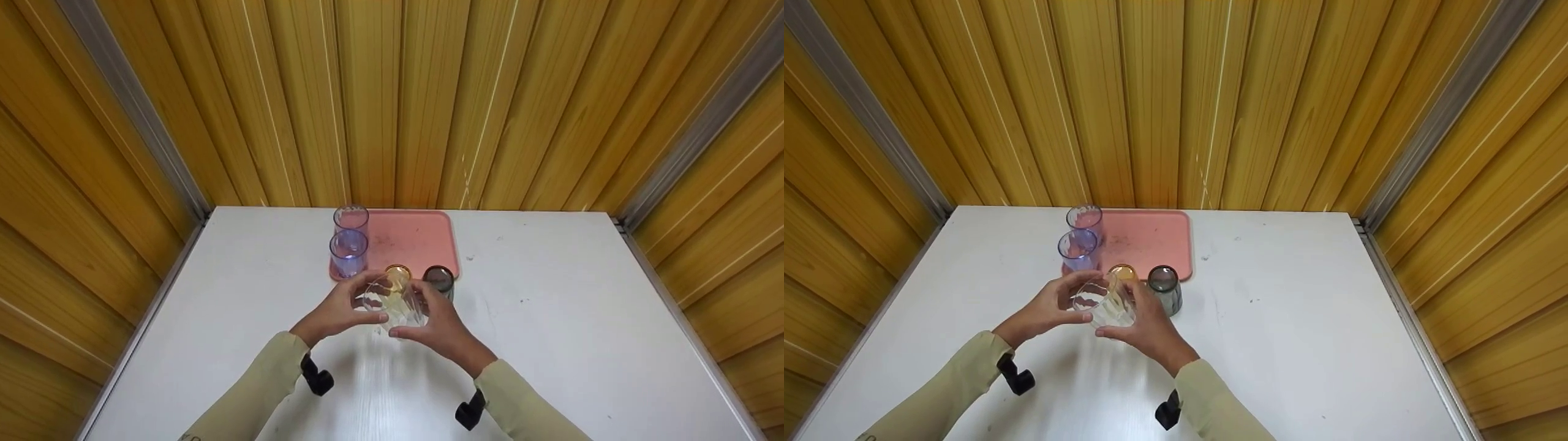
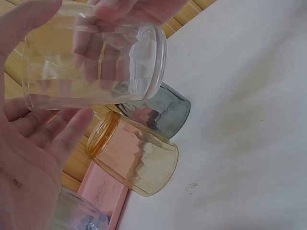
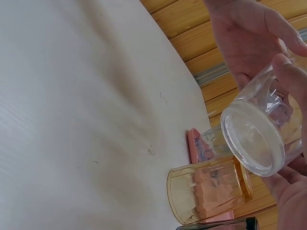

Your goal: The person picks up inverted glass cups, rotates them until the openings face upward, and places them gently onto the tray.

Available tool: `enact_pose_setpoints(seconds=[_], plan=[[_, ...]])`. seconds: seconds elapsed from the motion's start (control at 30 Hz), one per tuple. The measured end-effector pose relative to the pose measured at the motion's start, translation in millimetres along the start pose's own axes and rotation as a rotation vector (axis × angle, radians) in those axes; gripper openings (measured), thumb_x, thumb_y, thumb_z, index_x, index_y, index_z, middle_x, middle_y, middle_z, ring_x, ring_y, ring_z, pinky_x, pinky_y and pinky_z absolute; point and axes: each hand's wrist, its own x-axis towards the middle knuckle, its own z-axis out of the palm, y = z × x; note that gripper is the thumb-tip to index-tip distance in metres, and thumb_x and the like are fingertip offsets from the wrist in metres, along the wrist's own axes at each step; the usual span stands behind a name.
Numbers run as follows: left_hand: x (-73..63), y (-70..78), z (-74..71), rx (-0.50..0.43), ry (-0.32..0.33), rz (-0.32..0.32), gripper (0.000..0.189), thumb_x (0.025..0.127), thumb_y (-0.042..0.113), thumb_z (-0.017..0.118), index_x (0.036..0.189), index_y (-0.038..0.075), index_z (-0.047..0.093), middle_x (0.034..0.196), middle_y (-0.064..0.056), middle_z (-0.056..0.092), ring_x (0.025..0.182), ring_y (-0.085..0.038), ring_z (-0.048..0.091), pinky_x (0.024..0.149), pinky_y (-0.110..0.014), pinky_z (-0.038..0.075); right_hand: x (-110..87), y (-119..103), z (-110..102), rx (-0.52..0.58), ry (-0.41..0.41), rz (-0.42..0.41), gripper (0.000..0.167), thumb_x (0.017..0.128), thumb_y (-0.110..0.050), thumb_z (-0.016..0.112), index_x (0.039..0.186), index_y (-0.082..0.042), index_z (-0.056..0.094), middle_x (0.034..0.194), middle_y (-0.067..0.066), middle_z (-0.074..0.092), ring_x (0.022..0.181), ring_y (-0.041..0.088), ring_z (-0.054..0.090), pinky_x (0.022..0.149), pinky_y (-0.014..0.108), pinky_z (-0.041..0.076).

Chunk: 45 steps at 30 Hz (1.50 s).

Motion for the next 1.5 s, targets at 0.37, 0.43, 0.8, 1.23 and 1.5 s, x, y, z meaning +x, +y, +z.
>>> enact_pose_setpoints(seconds=[0.37,0.43,0.8,1.23,1.5], plan=[[-5.0,7.8,-9.7,0.025,0.016,-0.001,0.073,0.079,0.015,0.079,0.142,0.012,0.043,0.137,-0.010,0.054,0.125,-0.029,0.053,0.103,-0.042,0.049,1.7,0,-9,0.020,-0.030,-0.021,0.093,0.068,-0.040,0.086,0.144,-0.021,0.037,0.133,-0.003,0.053,0.128,0.017,0.052,0.106,0.039,0.046],[-6.2,8.3,-11.6,0.025,0.021,-0.012,0.073,0.079,0.013,0.079,0.142,0.009,0.043,0.137,-0.014,0.053,0.125,-0.032,0.053,0.103,-0.045,0.049,1.7,2,-11,0.011,-0.021,-0.030,0.092,0.067,-0.042,0.086,0.143,-0.020,0.038,0.132,0.000,0.053,0.127,0.020,0.053,0.105,0.042,0.046],[-10.3,3.7,-17.4,0.035,0.037,-0.031,0.073,0.077,0.014,0.081,0.141,0.013,0.045,0.137,-0.013,0.055,0.125,-0.030,0.054,0.103,-0.047,0.048,3.5,7,-26,-0.057,0.067,-0.100,0.081,0.069,-0.041,0.083,0.137,-0.017,0.048,0.127,-0.003,0.055,0.123,0.024,0.056,0.103,0.034,0.049],[-17.6,-1.0,-21.4,0.076,0.021,-0.027,0.073,0.076,0.017,0.082,0.140,0.012,0.046,0.133,-0.012,0.056,0.123,-0.032,0.055,0.101,-0.046,0.050,7.1,13,-30,-0.197,0.149,-0.095,0.059,0.078,-0.025,0.080,0.130,-0.020,0.052,0.126,0.004,0.056,0.117,0.021,0.057,0.096,0.039,0.052],[-21.4,1.8,-19.2,0.123,0.013,-0.050,0.075,0.075,0.020,0.083,0.140,0.017,0.047,0.130,-0.009,0.058,0.121,-0.028,0.056,0.099,-0.043,0.051,8.7,15,-30,-0.260,0.171,-0.022,0.055,0.081,-0.027,0.078,0.129,-0.018,0.053,0.133,-0.001,0.049,0.120,0.019,0.048,0.096,0.043,0.051]])
